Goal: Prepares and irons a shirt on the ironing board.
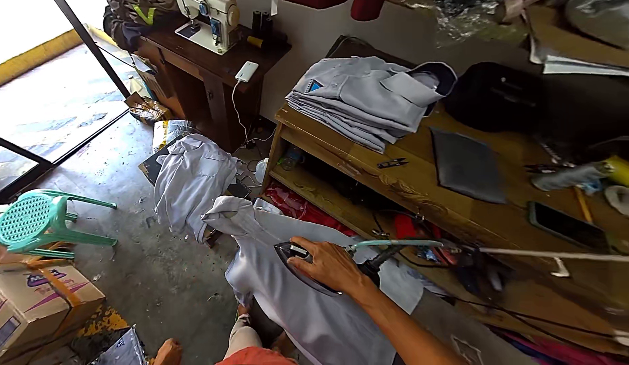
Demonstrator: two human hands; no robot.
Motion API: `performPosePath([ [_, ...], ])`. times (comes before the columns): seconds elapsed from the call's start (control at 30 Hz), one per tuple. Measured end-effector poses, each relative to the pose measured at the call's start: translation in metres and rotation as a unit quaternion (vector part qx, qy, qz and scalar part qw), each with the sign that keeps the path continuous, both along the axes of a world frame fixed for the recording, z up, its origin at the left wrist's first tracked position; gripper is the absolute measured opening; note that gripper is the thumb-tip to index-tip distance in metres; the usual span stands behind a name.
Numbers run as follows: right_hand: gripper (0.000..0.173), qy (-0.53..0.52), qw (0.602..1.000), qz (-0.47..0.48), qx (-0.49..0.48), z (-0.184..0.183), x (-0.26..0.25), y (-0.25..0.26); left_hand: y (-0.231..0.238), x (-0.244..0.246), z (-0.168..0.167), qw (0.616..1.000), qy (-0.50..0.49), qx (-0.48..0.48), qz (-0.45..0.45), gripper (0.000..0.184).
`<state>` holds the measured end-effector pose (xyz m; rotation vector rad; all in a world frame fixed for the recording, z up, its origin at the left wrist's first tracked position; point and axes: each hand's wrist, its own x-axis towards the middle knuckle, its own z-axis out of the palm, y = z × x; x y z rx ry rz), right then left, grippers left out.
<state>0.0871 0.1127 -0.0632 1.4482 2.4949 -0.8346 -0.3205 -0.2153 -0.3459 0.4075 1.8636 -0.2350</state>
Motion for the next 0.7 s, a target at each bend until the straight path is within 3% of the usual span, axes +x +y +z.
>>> performPosePath([
  [0.1, 0.061, -0.005, 0.999, -0.037, -0.018, 0.003, -0.002, 0.001, 0.068, 0.02, -0.004, 0.994, -0.017, 0.103, -0.039, 0.035],
  [0.3, 0.046, -0.066, 0.995, -0.006, -0.073, 0.009, 0.053, -0.041, 0.192, 0.06, 0.063, 0.951, -0.046, 0.298, -0.074, 0.032],
  [0.43, 0.042, -0.089, 0.993, -0.05, -0.066, 0.01, 0.122, -0.082, 0.233, 0.071, 0.101, 0.91, -0.085, 0.399, 0.078, 0.034],
  [0.57, 0.043, -0.078, 0.986, -0.144, -0.034, 0.003, 0.201, -0.13, 0.28, 0.076, 0.147, 0.857, -0.12, 0.427, 0.261, 0.047],
  [0.7, 0.047, -0.059, 0.954, -0.295, 0.002, -0.011, 0.274, -0.177, 0.316, 0.072, 0.175, 0.833, -0.139, 0.438, 0.308, 0.05],
])
